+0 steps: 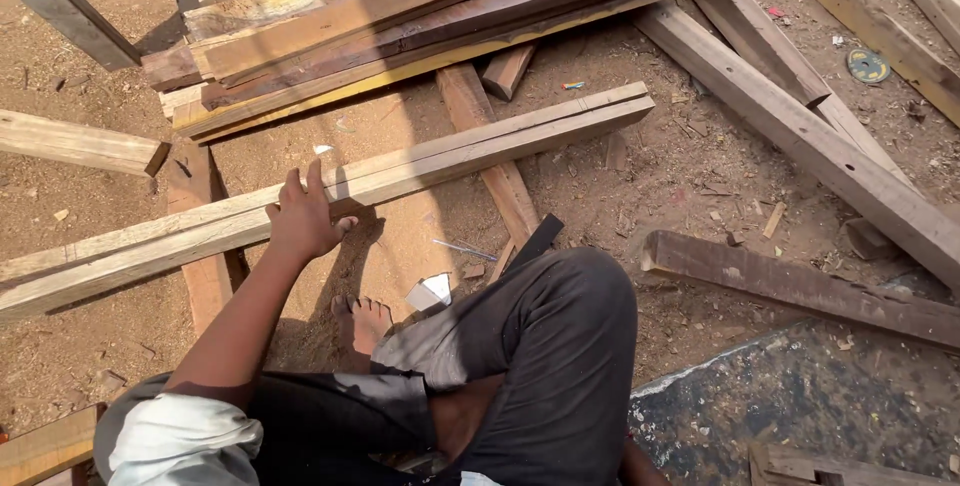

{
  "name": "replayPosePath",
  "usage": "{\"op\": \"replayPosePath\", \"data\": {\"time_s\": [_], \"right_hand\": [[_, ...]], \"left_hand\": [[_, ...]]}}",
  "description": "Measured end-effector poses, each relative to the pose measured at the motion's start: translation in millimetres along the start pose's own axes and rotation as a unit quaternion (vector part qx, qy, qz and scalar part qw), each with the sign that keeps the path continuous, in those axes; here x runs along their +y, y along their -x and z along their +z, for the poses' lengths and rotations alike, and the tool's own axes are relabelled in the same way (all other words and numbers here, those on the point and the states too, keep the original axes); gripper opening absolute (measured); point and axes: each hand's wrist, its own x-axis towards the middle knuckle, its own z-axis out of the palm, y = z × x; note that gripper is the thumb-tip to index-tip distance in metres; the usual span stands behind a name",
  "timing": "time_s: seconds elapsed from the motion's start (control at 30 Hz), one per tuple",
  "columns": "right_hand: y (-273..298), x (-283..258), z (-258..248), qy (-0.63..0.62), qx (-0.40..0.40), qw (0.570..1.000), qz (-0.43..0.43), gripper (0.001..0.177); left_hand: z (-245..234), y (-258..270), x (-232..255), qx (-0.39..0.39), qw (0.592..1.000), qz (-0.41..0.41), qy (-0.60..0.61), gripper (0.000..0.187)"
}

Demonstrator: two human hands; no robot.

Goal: Use a measuring tape, pencil, and try square to measure and mark wood pieces.

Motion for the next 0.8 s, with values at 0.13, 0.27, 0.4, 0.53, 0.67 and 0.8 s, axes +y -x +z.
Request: {"op": "replayPosePath", "data": {"time_s": [0.13, 0.27, 0.4, 0.53, 0.67, 0.8], "right_hand": [[-65.4, -164.5, 4.4, -0.087, -0.011, 0.996, 0.019, 0.082], [-82.3, -312.5, 10.2, -0.103, 0.007, 0.995, -0.015, 0.074], [-213.4, -341.6, -21.0, 0.024, 0.109, 0.985, -0.132, 0.043], [-320.1, -371.2, -25.8, 0.129, 0.181, 0.963, -0.151, 0.044], [-410.9, -379.5, -12.8, 0.266, 0.21, 0.914, -0.222, 0.048], [-485.0, -370.8, -15.9, 0.296, 0.246, 0.907, -0.168, 0.049]], "left_hand": [[-14.8, 29.2, -88.0, 0.019, 0.993, -0.103, 0.057, 0.121], [7.9, 55.2, -155.1, 0.092, 0.98, -0.168, 0.057, 0.121], [31.1, 52.9, -146.9, 0.118, 0.987, -0.095, -0.049, 0.119], [25.1, 15.2, -69.7, 0.115, 0.989, -0.021, -0.095, 0.125], [19.9, -39.1, -7.6, 0.085, 0.989, 0.029, -0.117, 0.127], [28.0, -79.2, 13.3, 0.042, 0.988, 0.061, -0.138, 0.11]]}}
